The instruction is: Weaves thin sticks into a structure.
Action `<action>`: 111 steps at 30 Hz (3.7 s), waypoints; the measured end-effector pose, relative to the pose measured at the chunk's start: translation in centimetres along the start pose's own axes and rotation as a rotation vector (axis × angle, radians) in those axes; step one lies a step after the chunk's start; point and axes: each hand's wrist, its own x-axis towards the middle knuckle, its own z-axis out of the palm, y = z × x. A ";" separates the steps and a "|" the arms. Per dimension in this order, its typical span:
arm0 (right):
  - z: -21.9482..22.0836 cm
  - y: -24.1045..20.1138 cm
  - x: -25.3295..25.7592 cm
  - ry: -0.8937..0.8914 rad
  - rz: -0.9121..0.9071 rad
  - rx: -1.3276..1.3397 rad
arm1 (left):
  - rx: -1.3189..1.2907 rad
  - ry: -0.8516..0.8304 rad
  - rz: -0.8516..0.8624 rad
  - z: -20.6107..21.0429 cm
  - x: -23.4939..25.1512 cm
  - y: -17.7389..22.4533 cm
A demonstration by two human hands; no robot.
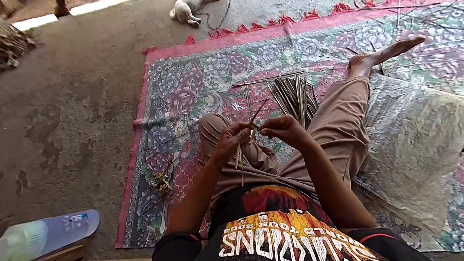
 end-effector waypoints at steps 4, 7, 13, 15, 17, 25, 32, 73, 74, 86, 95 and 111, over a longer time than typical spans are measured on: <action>1.0 0.1 0.3 0.004 -0.077 -0.277 | -0.134 0.118 -0.050 1.4 0.4 -0.3; 1.3 -0.3 0.0 0.004 -0.026 -0.353 | -0.152 0.124 -0.022 1.4 0.9 -0.9; 2.3 -1.3 -0.1 0.094 0.003 -0.027 | -0.196 0.194 0.013 1.2 1.3 -1.8; 2.3 -1.5 0.1 0.064 -0.037 0.020 | -0.213 0.213 0.007 1.4 1.5 -1.9; 2.1 -1.8 0.0 0.035 -0.060 0.015 | -0.242 0.220 -0.017 1.6 1.4 -2.0; 3.2 -0.9 0.4 0.183 0.027 0.072 | -0.220 0.222 0.077 2.5 1.2 -1.5; 3.0 -1.2 0.4 0.138 0.266 0.223 | -0.222 0.181 0.014 2.3 0.9 -1.4; -1.3 -1.1 -0.3 0.209 -0.136 -0.368 | 0.485 -0.145 0.145 5.7 4.5 -2.2; -1.2 -0.8 -0.3 0.215 -0.132 -0.385 | 0.525 -0.164 0.148 5.7 4.5 -2.6; -2.7 -2.0 1.1 0.173 -0.197 -0.448 | -0.395 0.300 0.065 4.3 6.8 0.3; 2.7 0.8 1.5 0.347 -0.319 -0.449 | -0.263 0.349 -0.112 4.1 3.8 -0.6; 0.6 -0.4 0.6 0.207 -0.007 0.126 | -0.156 0.124 0.228 2.6 2.6 -3.1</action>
